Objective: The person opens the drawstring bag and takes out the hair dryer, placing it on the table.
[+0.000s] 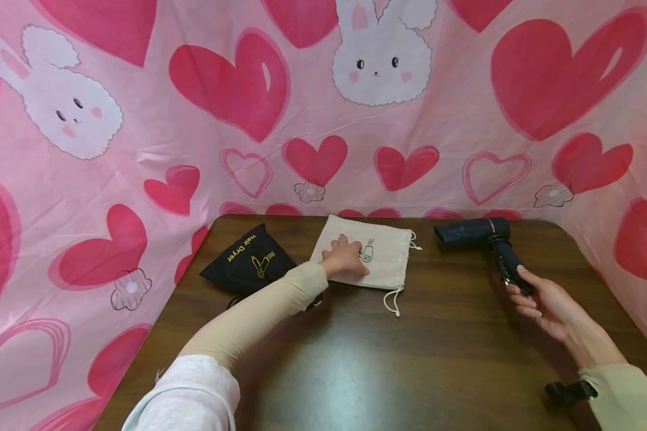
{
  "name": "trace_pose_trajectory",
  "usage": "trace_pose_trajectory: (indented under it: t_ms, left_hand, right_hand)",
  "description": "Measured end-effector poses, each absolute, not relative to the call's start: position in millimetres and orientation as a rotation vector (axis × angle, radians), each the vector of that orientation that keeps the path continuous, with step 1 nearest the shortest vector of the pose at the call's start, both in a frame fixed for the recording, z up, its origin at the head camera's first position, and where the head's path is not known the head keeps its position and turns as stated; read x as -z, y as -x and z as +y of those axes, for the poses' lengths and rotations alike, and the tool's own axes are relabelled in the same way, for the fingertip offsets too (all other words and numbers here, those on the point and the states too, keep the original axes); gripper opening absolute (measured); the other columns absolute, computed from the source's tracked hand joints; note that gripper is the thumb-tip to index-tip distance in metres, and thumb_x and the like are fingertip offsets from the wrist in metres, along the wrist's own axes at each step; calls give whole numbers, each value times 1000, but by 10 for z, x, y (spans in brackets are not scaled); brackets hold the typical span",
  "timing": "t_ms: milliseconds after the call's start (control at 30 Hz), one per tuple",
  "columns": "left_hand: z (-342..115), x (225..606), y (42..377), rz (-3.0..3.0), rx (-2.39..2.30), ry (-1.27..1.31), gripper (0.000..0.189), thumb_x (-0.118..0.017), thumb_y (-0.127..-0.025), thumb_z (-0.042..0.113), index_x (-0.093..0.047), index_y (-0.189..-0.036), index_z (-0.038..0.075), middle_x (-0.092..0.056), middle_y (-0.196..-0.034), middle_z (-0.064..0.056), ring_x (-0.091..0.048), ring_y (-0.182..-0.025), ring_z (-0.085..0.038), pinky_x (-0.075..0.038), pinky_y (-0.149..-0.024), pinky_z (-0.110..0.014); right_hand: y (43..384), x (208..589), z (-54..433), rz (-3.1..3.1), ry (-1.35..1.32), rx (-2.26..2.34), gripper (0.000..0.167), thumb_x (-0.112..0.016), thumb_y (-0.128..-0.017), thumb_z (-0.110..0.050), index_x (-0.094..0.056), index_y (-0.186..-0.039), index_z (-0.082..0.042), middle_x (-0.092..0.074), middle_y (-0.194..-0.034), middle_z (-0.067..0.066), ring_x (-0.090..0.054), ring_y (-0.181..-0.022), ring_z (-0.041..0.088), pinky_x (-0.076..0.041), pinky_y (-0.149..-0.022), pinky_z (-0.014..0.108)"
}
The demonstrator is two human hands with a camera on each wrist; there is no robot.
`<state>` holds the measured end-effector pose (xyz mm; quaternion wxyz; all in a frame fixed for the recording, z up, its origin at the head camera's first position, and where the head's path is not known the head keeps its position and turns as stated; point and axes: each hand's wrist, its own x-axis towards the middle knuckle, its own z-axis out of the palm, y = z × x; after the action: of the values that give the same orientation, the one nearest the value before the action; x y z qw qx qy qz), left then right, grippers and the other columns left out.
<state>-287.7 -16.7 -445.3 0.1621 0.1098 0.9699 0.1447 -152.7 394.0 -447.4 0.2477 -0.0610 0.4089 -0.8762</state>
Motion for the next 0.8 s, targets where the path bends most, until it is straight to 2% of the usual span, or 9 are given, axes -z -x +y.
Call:
trace_pose_trajectory:
  t_ms: [300,800]
  left_hand:
    - [-152,4419,2831,2746,-410,-362,68,-82,-89,44,-58,-147,17,-43,-143,-17,-38,-132,-37,-35,-105,-62]
    - [-139,4338,2746,2781,-378,-418,65,-82,-90,43,-59,-145,17,-44,-145,-17,-41,-133,-37,-38,-103,-60]
  right_hand:
    - [1578,4488,3997,1123,137,2394,30,-23,-118,-27,-45,-121,-7,-61,-89,7,-13,-65,13,-33,-51,21]
    - [1608,4477,4068,1157,25,2382,24,-28,-117,-30,-41,-124,-11,-61,-90,7,-25,-65,12,-36,-52,20]
